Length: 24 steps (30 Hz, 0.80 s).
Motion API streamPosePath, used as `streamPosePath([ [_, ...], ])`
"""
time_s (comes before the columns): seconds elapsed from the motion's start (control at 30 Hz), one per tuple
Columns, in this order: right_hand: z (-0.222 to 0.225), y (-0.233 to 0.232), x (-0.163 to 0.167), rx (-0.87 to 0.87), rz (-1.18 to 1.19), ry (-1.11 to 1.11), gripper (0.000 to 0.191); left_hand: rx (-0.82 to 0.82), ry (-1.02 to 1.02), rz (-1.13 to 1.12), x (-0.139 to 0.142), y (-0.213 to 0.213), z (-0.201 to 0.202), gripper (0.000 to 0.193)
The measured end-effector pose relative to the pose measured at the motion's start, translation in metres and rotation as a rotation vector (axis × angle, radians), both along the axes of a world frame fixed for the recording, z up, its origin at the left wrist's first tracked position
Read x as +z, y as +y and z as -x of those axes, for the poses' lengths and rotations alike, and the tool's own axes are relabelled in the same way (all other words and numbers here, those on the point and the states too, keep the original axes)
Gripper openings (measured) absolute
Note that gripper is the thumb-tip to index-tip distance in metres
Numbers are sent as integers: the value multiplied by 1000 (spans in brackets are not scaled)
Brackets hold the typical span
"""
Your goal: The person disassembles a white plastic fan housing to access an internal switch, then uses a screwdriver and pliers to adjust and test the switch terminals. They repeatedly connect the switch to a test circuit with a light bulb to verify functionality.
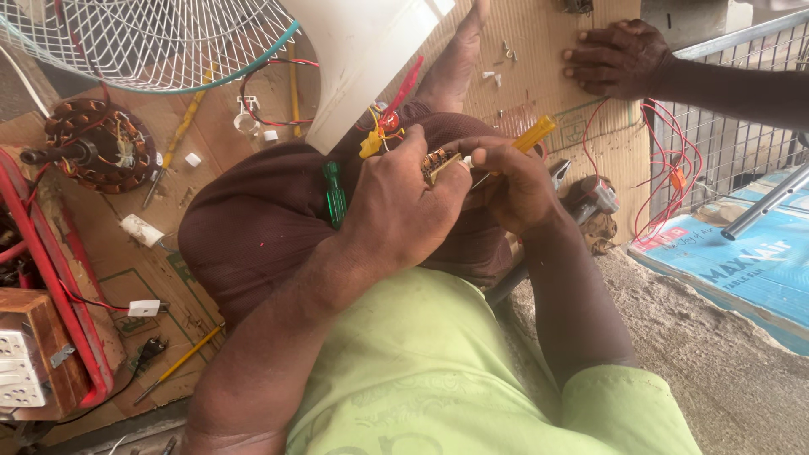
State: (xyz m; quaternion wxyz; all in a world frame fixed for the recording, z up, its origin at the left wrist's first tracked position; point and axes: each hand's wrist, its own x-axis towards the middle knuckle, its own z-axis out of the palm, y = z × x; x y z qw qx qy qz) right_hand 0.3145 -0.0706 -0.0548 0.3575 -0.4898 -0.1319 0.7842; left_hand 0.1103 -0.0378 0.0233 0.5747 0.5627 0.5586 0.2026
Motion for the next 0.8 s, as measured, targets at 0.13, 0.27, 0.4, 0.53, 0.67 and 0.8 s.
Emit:
streamPosePath([
  [0.13, -1, 0, 0, 29, -15, 30, 46, -33, -4, 23, 2, -1, -2, 42],
  [0.27, -1, -2, -1, 19, 6, 17, 45, -52, -17, 52, 4, 0, -2, 43],
  [0.4, -2, -3, -3, 16, -28, 26, 43, -46, -7, 26, 5, 0, -3, 45],
  [0.53, -2, -2, -3, 16, -10, 36, 42, -49, 12, 24, 5, 0, -3, 45],
  [0.67, -2, -2, -3, 2, 25, 62, 43, -33, -15, -51, 5, 0, 0, 42],
  [0.8, -1, -3, -4, 11, 3, 50, 46, 0, 13, 31, 4, 2, 4, 39],
])
